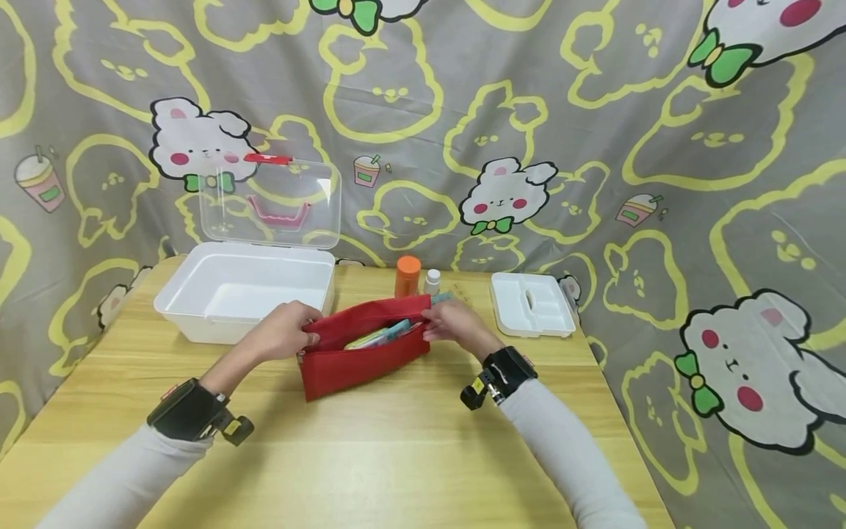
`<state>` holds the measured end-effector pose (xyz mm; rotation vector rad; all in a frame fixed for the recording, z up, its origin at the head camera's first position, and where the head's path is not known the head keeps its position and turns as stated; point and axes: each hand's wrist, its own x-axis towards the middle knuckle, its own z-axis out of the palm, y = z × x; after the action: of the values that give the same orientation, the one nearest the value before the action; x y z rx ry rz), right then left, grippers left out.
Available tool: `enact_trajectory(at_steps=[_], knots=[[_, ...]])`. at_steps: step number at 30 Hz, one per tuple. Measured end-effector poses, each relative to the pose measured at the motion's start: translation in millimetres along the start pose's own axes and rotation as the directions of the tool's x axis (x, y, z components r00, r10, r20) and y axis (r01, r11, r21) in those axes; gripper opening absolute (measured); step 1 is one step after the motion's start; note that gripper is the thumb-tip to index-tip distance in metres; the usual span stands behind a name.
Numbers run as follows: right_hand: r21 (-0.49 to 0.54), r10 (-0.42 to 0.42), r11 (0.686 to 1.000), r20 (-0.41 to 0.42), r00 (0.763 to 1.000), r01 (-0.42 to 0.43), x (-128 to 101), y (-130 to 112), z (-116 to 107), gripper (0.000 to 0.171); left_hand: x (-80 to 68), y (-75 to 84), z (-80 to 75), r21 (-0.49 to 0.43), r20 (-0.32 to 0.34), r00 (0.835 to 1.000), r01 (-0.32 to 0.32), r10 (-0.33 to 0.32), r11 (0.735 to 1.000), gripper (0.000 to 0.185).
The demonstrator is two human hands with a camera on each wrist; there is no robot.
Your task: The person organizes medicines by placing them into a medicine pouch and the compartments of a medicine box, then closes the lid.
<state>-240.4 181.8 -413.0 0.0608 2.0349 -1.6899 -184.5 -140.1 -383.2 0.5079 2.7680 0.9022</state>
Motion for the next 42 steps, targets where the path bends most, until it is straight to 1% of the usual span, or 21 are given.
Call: enact_trajectory(at_steps=[3,5,7,10,11,13,16,19,22,26,29,31,35,37,39,41,42], knots=[[-0.113,-0.013,0.993,0.039,0.999,0.017,-9.6,-1.8,-7.5,0.015,2.9,-0.8,-0.5,-0.004,-0.077,0.997,-0.002,0.002,1.000,0.010],[-0.209,-0.029,0.977,0.042,0.999,0.037,-15.9,-3.3,-10.5,0.018,5.2,-2.0,-0.4,-0.026,-0.115,0.993,-0.004,0.002,1.000,0.007],[-0.291,-0.056,0.955,0.020,0.998,0.059,-21.0,-3.8,-11.9,0.021,7.8,-3.5,0.2,-0.040,-0.154,0.988,-0.009,0.002,0.999,0.005],[-0.380,-0.125,0.920,-0.055,0.991,0.095,-25.7,-2.0,-11.8,0.020,11.9,-5.8,2.1,-0.053,-0.205,0.979,-0.023,0.011,0.998,0.004],[-0.392,-0.151,0.914,-0.082,0.985,0.108,-26.2,-0.5,-11.3,0.020,12.8,-6.2,2.9,-0.050,-0.224,0.974,-0.027,0.015,0.998,0.004],[-0.386,-0.195,0.913,-0.125,0.973,0.134,-25.7,4.0,-10.1,0.020,14.2,-7.0,4.5,-0.043,-0.252,0.968,-0.028,0.016,0.999,0.003],[-0.343,-0.234,0.925,-0.165,0.958,0.167,-24.3,10.6,-7.3,0.020,14.0,-8.1,6.7,-0.031,-0.280,0.960,-0.031,0.022,0.999,0.003],[-0.309,-0.252,0.934,-0.206,0.946,0.182,-23.5,15.0,-4.3,0.017,12.6,-8.9,8.5,-0.032,-0.300,0.954,-0.038,0.027,0.999,0.004],[-0.284,-0.271,0.938,-0.242,0.932,0.199,-24.1,16.9,-2.4,0.018,8.9,-8.3,8.7,-0.044,-0.306,0.952,-0.034,0.019,0.998,0.004],[-0.252,-0.282,0.944,-0.278,0.918,0.214,-24.6,19.7,-2.5,0.019,1.2,-9.4,8.0,-0.087,-0.275,0.961,-0.011,-0.014,0.996,0.009],[-0.230,-0.283,0.948,-0.297,0.912,0.220,-25.1,21.8,-4.0,0.020,-2.6,-13.9,8.5,-0.142,-0.251,0.968,-0.013,-0.023,0.990,0.009],[-0.212,-0.280,0.952,-0.310,0.909,0.221,-24.8,22.6,-5.1,0.020,-3.2,-17.8,9.1,-0.201,-0.241,0.970,-0.018,-0.032,0.979,0.009],[-0.198,-0.271,0.956,-0.316,0.909,0.216,-23.8,22.2,-6.9,0.021,-1.7,-23.8,10.7,-0.337,-0.224,0.971,-0.001,-0.079,0.942,0.011],[-0.227,-0.271,0.952,-0.306,0.913,0.206,-23.6,20.1,-7.2,0.021,-0.5,-25.0,11.7,-0.378,-0.217,0.971,0.012,-0.102,0.926,0.013],[-0.298,-0.275,0.936,-0.296,0.915,0.185,-23.5,16.4,-7.1,0.022,0.2,-24.9,12.3,-0.391,-0.212,0.970,0.025,-0.116,0.920,0.013],[-0.406,-0.286,0.901,-0.297,0.911,0.151,-24.8,10.5,-5.2,0.025,1.0,-24.5,12.6,-0.396,-0.209,0.970,0.035,-0.128,0.917,0.013],[-0.465,-0.297,0.875,-0.296,0.908,0.135,-26.1,6.9,-3.3,0.029,1.2,-24.1,12.8,-0.399,-0.208,0.969,0.039,-0.132,0.916,0.013]])
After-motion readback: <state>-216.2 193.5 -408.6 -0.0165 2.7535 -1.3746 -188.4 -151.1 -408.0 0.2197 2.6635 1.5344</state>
